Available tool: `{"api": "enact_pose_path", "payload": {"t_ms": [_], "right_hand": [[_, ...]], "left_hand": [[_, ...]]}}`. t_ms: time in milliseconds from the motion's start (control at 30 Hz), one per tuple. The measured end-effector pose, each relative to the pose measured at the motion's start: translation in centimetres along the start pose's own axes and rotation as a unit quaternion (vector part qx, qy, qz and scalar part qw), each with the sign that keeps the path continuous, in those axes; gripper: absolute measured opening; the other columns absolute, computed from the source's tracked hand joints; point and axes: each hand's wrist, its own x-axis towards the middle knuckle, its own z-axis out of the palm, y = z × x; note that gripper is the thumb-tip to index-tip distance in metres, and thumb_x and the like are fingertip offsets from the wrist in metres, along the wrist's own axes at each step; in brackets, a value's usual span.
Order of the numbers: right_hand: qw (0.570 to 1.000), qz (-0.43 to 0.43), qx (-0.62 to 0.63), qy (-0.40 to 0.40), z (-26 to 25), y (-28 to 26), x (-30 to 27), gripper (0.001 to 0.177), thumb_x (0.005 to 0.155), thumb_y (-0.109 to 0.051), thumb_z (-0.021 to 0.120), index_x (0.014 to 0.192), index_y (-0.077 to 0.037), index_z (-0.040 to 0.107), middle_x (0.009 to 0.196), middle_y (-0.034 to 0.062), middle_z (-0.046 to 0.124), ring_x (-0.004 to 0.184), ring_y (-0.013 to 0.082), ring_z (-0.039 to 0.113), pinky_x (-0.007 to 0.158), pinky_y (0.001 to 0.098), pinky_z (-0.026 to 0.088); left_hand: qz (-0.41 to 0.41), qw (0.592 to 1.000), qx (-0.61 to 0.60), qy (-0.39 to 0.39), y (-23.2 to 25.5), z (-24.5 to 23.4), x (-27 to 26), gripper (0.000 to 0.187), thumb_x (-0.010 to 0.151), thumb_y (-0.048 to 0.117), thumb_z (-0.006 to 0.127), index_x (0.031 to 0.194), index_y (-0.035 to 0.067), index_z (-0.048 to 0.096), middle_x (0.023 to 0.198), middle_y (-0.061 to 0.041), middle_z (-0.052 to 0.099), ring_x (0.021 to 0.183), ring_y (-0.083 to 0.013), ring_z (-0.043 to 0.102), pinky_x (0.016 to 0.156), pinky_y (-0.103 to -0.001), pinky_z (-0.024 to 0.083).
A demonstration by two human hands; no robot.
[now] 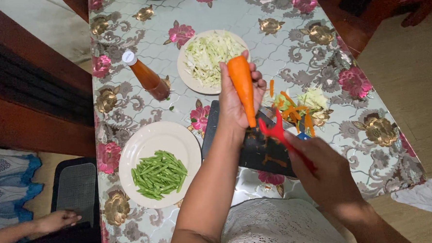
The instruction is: Peeling and slicing a carrot on a cutting board at a table.
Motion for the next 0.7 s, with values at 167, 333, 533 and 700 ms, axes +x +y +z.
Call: {"api": "enact_pose_path", "payload": {"t_ms": [167, 333, 533, 700], "right_hand": [[0.997, -0.056, -0.010, 0.042, 0.9, -0.9, 1.7, 0.040, 0.093, -0.009, 0.067, 0.133, -0.012, 0.067, 0.083, 0.0096, 0.058, 0.065, 0.0183, 0.059, 0.060, 0.0309, 0.050], [0.998, -0.047, 0.010, -0.034, 1.6, 4.0, 0.0, 0.042, 0.089, -0.009, 0.067, 0.131, -0.012, 0.067, 0.082, 0.0097, 0.061, 0.066, 0.0203, 0.063, 0.061, 0.0313, 0.052], [0.989, 0.059, -0.133, 0.039, 2.4, 12.8, 0.5, 0.033, 0.097, -0.017, 0.064, 0.129, -0.013, 0.069, 0.089, 0.0168, 0.066, 0.076, 0.0313, 0.066, 0.069, 0.0415, 0.053], [0.987, 0.042, -0.151, 0.039, 3.7, 13.3, 1.4, 0.033, 0.101, -0.016, 0.061, 0.133, -0.010, 0.067, 0.091, 0.0192, 0.066, 0.083, 0.0367, 0.067, 0.074, 0.0462, 0.053]], "left_hand": [[-0.010, 0.999, 0.030, 0.005, -1.8, -1.0, 0.5, 0.063, 0.102, 0.062, 0.053, 0.138, 0.010, 0.056, 0.097, -0.003, 0.063, 0.079, -0.0136, 0.057, 0.074, -0.031, 0.050], [0.043, 0.999, -0.022, 0.016, 1.3, -2.2, 1.5, 0.053, 0.107, 0.057, 0.053, 0.133, 0.011, 0.058, 0.097, -0.003, 0.061, 0.080, -0.0132, 0.059, 0.076, -0.032, 0.052], [0.017, 0.952, 0.207, 0.225, 2.2, -5.2, 0.9, 0.051, 0.107, 0.049, 0.056, 0.118, -0.001, 0.056, 0.093, -0.011, 0.061, 0.077, -0.0190, 0.064, 0.074, -0.038, 0.054], [-0.029, 0.882, 0.426, 0.199, -0.3, -6.3, -1.1, 0.052, 0.092, 0.022, 0.050, 0.143, 0.015, 0.039, 0.119, -0.010, 0.061, 0.091, -0.0215, 0.065, 0.076, -0.038, 0.057]]}}
